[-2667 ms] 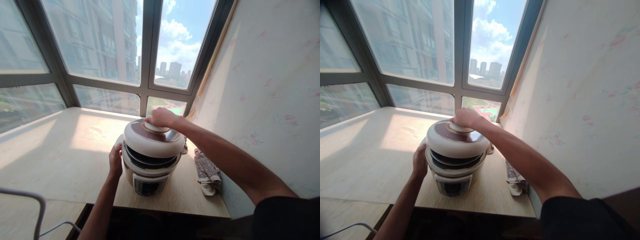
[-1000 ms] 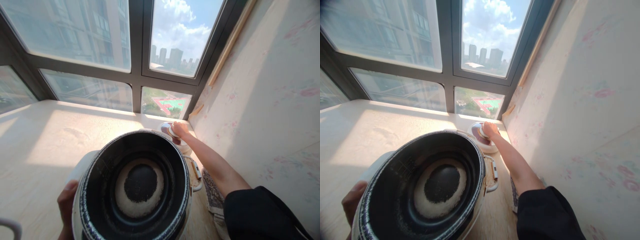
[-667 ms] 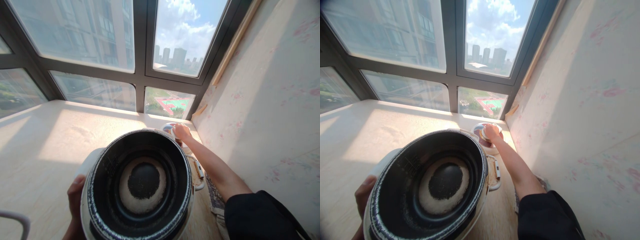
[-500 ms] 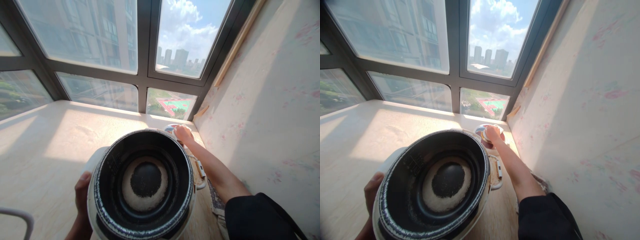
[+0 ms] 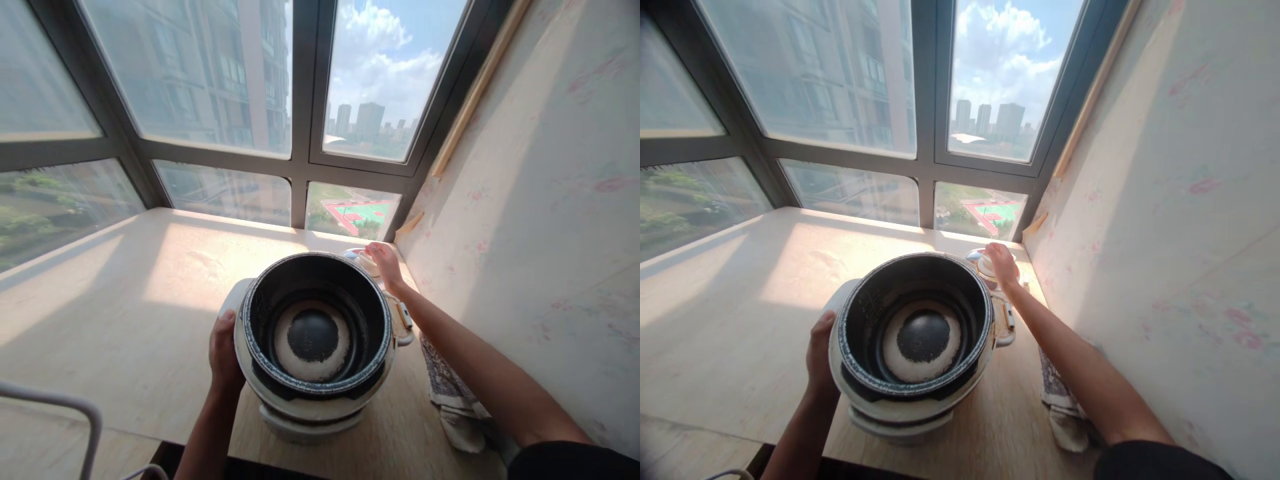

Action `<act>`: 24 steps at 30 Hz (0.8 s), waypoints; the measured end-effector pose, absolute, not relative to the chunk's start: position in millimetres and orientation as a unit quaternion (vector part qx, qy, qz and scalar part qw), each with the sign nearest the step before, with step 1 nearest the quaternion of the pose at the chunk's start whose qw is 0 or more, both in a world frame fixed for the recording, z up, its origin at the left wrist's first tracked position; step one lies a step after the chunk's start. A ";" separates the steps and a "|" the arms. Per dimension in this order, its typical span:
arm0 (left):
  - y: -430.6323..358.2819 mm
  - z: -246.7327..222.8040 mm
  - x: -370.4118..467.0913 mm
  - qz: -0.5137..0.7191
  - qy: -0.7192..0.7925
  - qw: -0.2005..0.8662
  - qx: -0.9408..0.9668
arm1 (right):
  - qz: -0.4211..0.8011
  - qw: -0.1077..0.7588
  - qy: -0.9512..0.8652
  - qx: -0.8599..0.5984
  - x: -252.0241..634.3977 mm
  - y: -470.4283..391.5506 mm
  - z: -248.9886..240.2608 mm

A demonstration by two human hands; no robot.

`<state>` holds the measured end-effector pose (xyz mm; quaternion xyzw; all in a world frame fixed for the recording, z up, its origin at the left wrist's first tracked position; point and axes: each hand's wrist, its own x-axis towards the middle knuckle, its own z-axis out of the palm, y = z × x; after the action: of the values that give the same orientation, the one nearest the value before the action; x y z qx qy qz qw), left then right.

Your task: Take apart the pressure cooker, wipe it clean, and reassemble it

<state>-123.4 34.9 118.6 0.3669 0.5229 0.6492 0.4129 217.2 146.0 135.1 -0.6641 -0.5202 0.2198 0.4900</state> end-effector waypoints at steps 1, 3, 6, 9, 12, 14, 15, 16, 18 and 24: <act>32.5 123.4 -121.9 0.647 0.531 0.415 0.355 | 0.300 0.568 -0.471 -0.604 215.1 130.3 138.6; 27.2 134.0 -118.8 0.641 0.551 0.413 0.339 | 0.420 0.630 -0.394 -0.521 208.7 94.2 143.8; 19.5 147.6 -114.9 0.630 0.576 0.404 0.330 | 0.515 0.616 -0.345 -0.487 191.8 42.9 146.7; 13.2 154.2 -113.2 0.633 0.595 0.393 0.301 | 0.520 0.653 -0.292 -0.467 171.8 15.9 146.6; 9.0 155.6 -115.3 0.642 0.606 0.378 0.278 | 0.500 0.690 -0.243 -0.465 157.7 15.6 146.7; 8.9 155.6 -120.5 0.643 0.614 0.371 0.266 | 0.489 0.694 -0.247 -0.467 150.8 21.4 146.6; 10.1 155.4 -124.4 0.642 0.619 0.369 0.260 | 0.482 0.696 -0.255 -0.467 146.9 24.3 146.3; 12.3 155.1 -129.2 0.641 0.622 0.369 0.256 | 0.475 0.699 -0.260 -0.467 142.1 26.8 145.9; 19.1 153.8 -141.3 0.642 0.623 0.367 0.257 | 0.465 0.710 -0.256 -0.462 129.7 31.5 144.7; 53.4 147.7 -182.0 0.655 0.607 0.358 0.273 | 0.406 0.739 -0.284 -0.457 88.7 51.0 143.6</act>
<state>-182.0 53.4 147.7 0.2734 0.6069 0.6550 0.3575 88.7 51.0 143.6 -0.4566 -0.2842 0.4061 0.7388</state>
